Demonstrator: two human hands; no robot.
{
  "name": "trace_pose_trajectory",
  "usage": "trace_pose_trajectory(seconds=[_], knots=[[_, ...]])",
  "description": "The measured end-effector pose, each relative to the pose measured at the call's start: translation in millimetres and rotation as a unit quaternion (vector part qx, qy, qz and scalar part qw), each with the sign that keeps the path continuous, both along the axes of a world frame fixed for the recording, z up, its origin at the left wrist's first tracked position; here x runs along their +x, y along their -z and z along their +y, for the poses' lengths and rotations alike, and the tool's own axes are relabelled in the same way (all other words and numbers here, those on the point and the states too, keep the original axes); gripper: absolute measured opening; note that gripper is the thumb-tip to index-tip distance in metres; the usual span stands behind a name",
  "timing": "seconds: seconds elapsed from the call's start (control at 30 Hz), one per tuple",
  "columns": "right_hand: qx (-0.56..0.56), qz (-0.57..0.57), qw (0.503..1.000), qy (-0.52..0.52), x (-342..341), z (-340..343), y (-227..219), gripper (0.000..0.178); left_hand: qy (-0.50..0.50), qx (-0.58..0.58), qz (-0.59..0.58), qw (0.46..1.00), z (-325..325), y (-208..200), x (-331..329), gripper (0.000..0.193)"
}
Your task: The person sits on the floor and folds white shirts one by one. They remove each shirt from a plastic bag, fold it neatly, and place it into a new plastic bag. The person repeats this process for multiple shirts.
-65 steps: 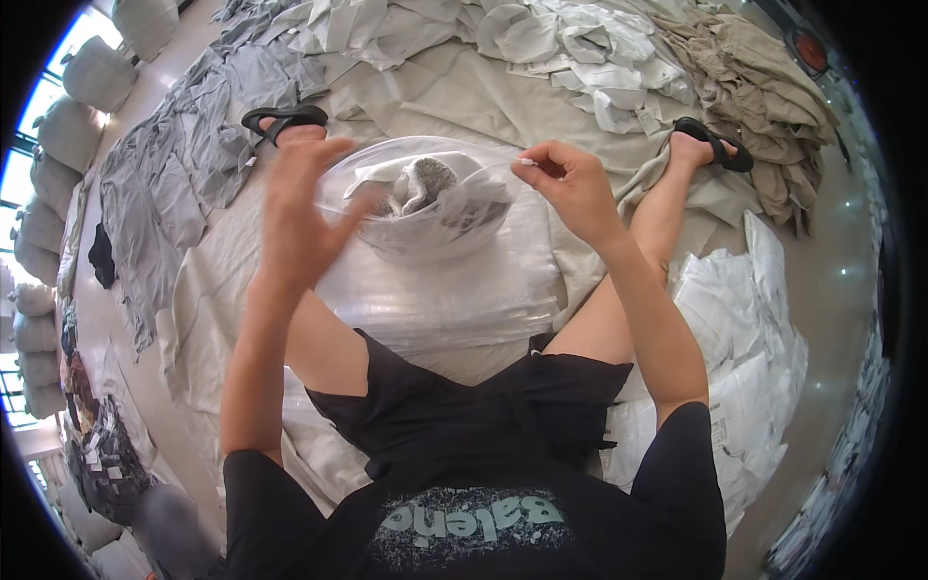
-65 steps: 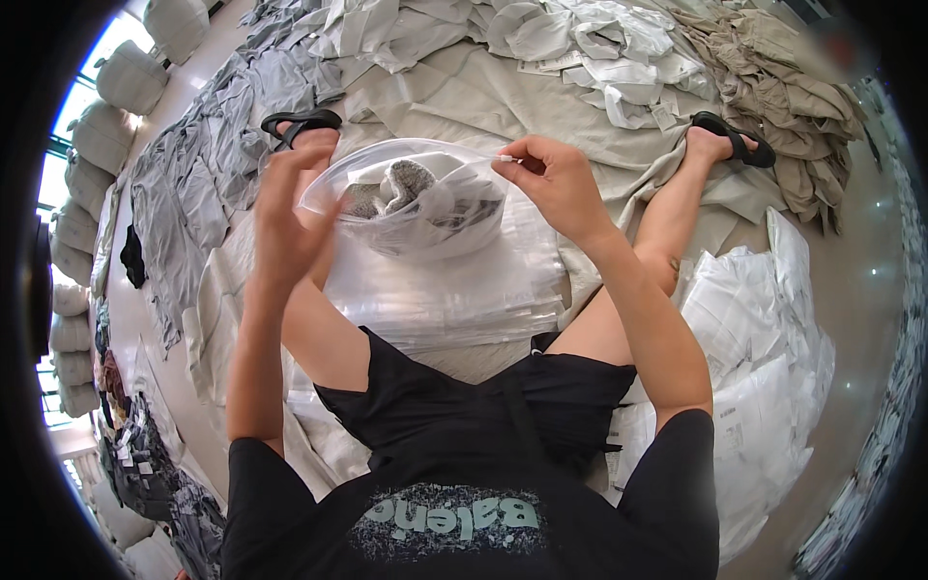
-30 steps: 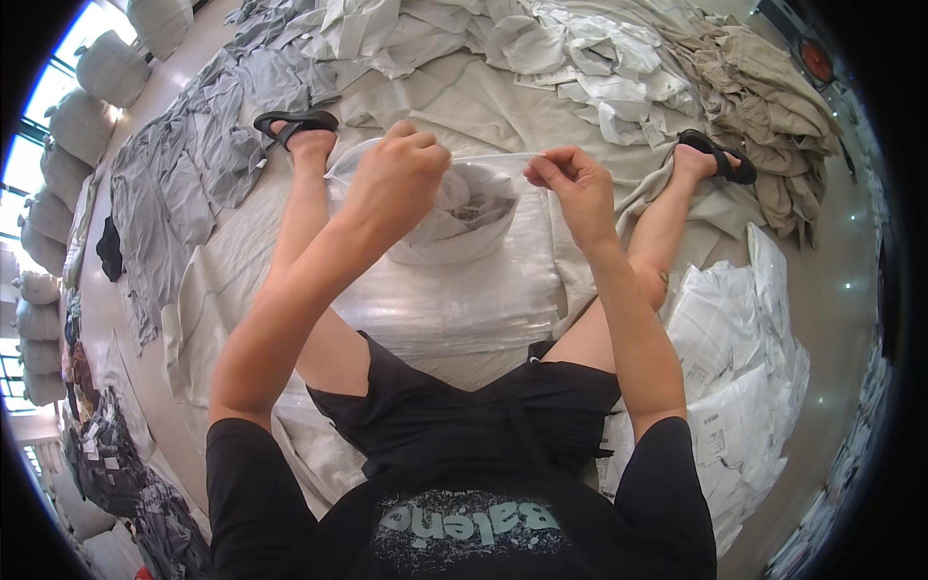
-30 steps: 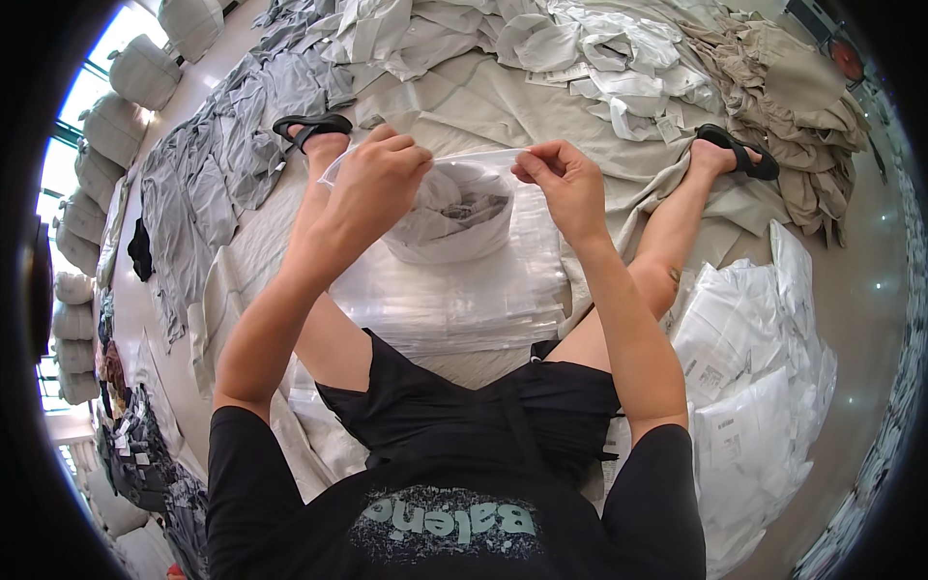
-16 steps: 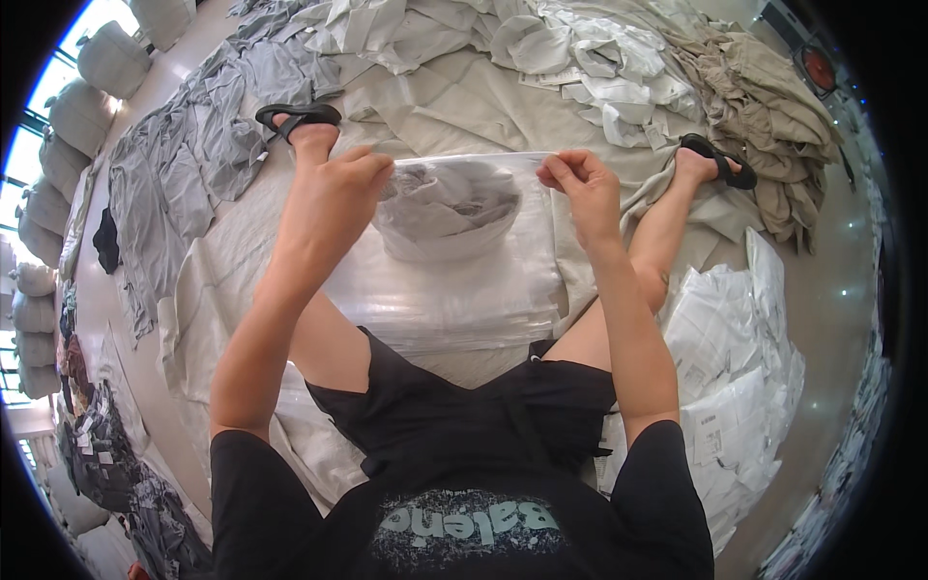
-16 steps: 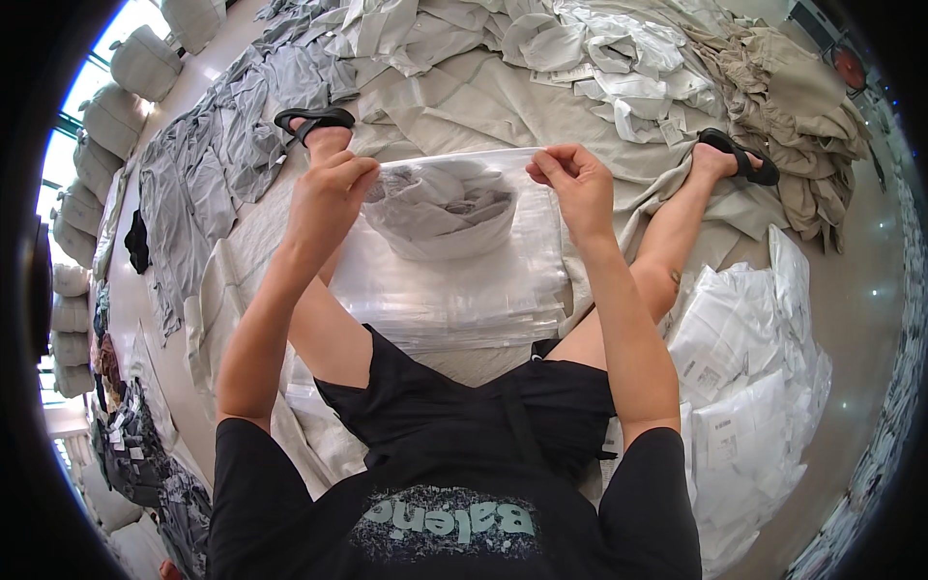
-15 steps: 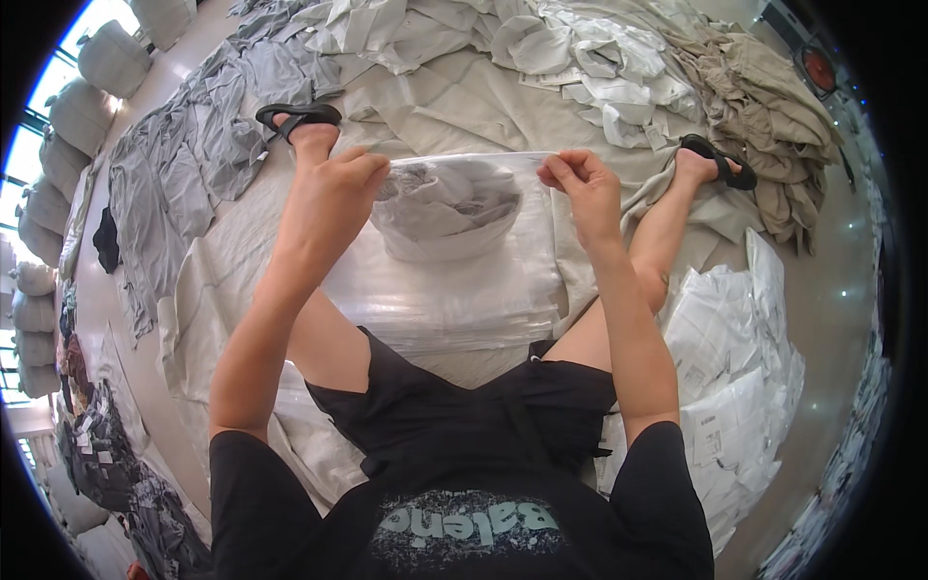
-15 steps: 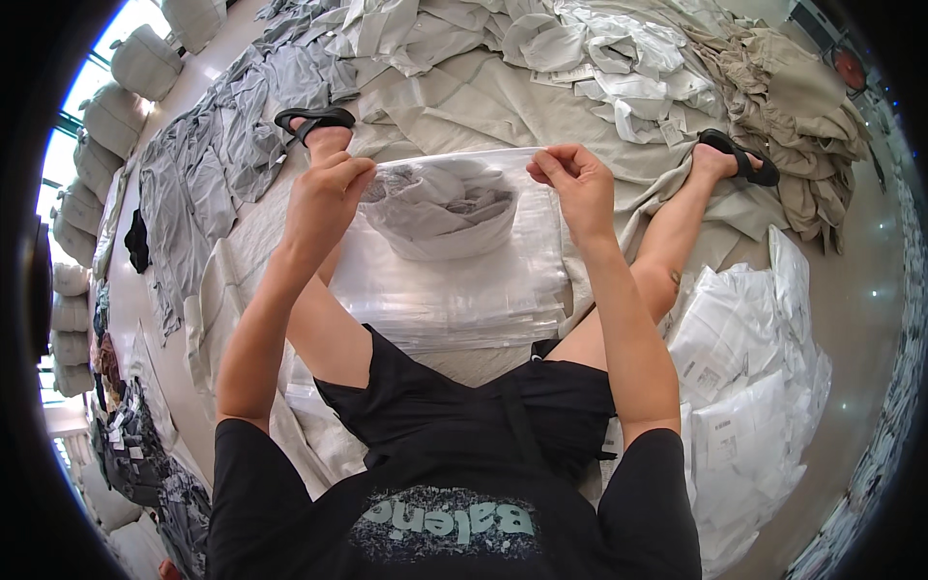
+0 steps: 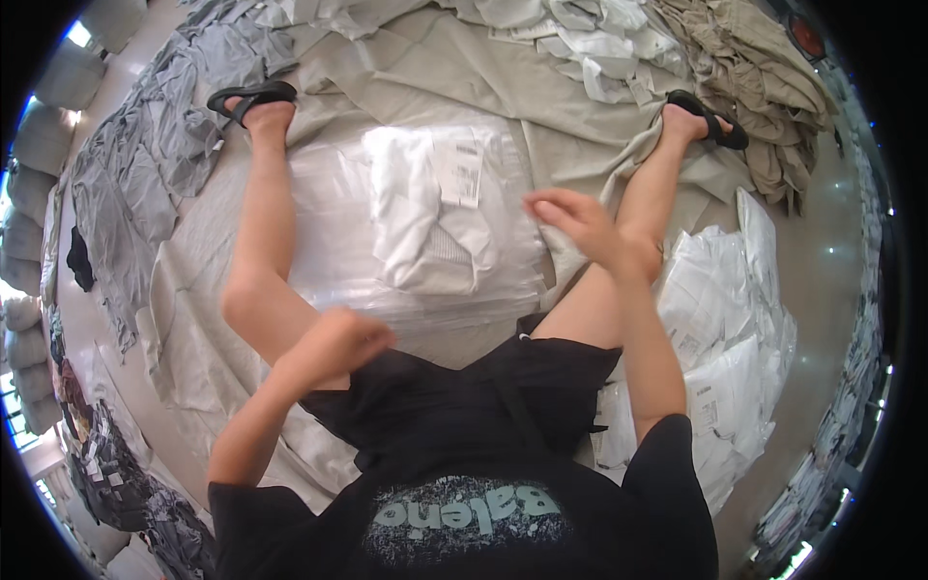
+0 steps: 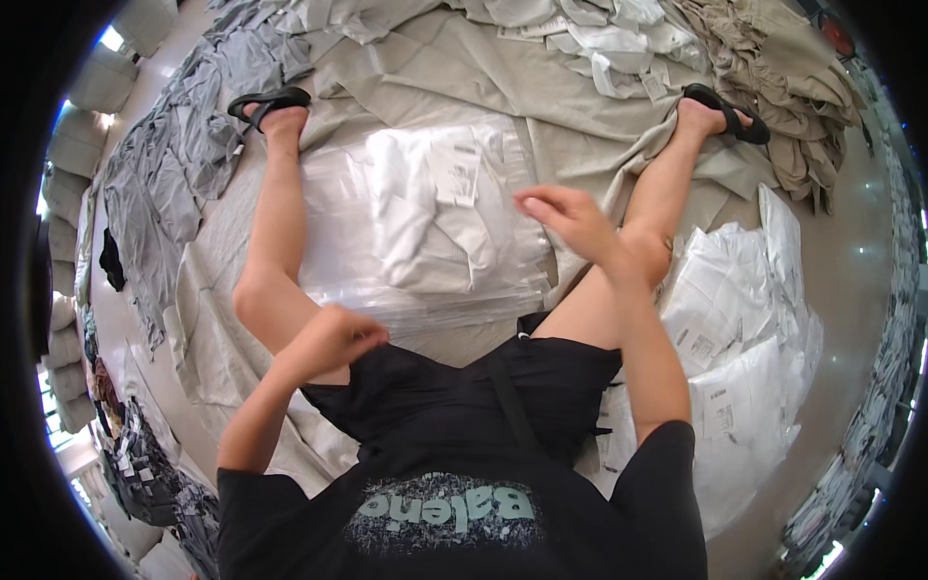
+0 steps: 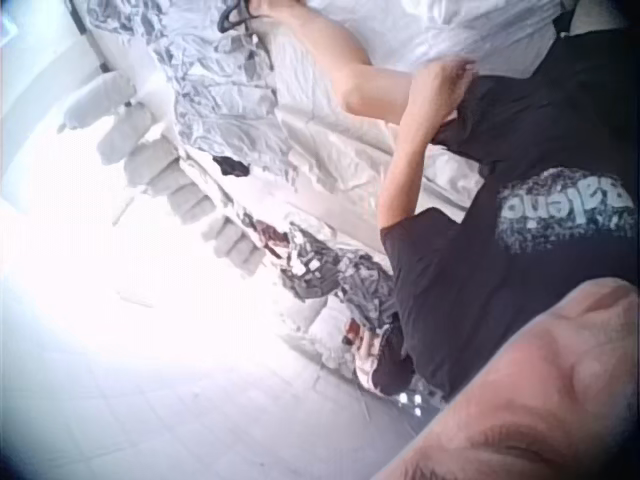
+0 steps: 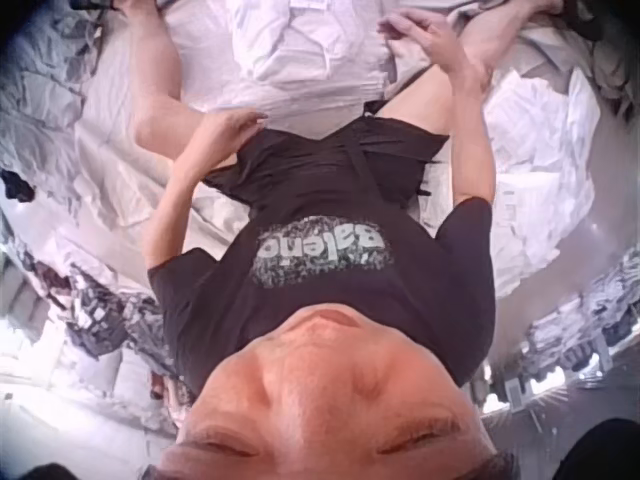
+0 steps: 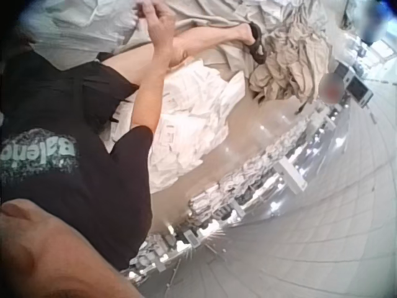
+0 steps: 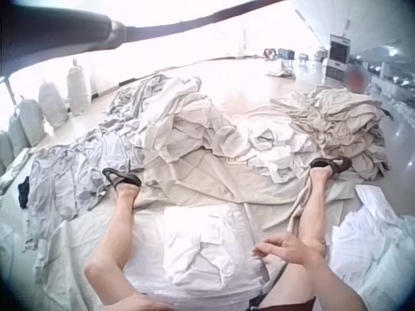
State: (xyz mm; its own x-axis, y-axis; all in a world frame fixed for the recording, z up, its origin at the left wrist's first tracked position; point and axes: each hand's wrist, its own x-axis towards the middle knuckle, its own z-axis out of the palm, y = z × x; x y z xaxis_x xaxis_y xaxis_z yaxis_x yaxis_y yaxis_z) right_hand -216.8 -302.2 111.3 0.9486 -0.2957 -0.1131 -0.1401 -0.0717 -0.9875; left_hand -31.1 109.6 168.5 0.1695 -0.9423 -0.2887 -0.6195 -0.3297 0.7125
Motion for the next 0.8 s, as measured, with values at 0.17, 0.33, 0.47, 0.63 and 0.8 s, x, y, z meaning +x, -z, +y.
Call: trace_pose_trajectory(seconds=[0.17, 0.33, 0.47, 0.63, 0.8], knots=[[-0.442, 0.006, 0.894, 0.08, 99.7, 72.9, 77.9, 0.065, -0.411, -0.004, -0.055, 0.91, -69.9, 130.6, 85.8, 0.073], [-0.547, 0.079, 0.833, 0.042, 140.0, 120.5, 127.0, 0.09, -0.441, 0.06, 0.078, 0.892, -120.9, 191.6, 97.2, 0.08], [-0.555, 0.113, 0.823, 0.034, 137.3, 125.2, 147.8, 0.094, -0.428, 0.045, 0.081, 0.899, -126.7, 194.9, 83.6, 0.077], [-0.468, 0.106, 0.877, -0.019, 143.2, 105.0, 129.1, 0.091, -0.491, -0.077, 0.316, 0.808, -139.5, 186.8, 85.7, 0.064], [-0.207, -0.035, 0.927, 0.312, 78.4, 75.7, 85.5, 0.086, -0.456, -0.112, 0.502, 0.726, -126.8, 99.4, 64.3, 0.059]])
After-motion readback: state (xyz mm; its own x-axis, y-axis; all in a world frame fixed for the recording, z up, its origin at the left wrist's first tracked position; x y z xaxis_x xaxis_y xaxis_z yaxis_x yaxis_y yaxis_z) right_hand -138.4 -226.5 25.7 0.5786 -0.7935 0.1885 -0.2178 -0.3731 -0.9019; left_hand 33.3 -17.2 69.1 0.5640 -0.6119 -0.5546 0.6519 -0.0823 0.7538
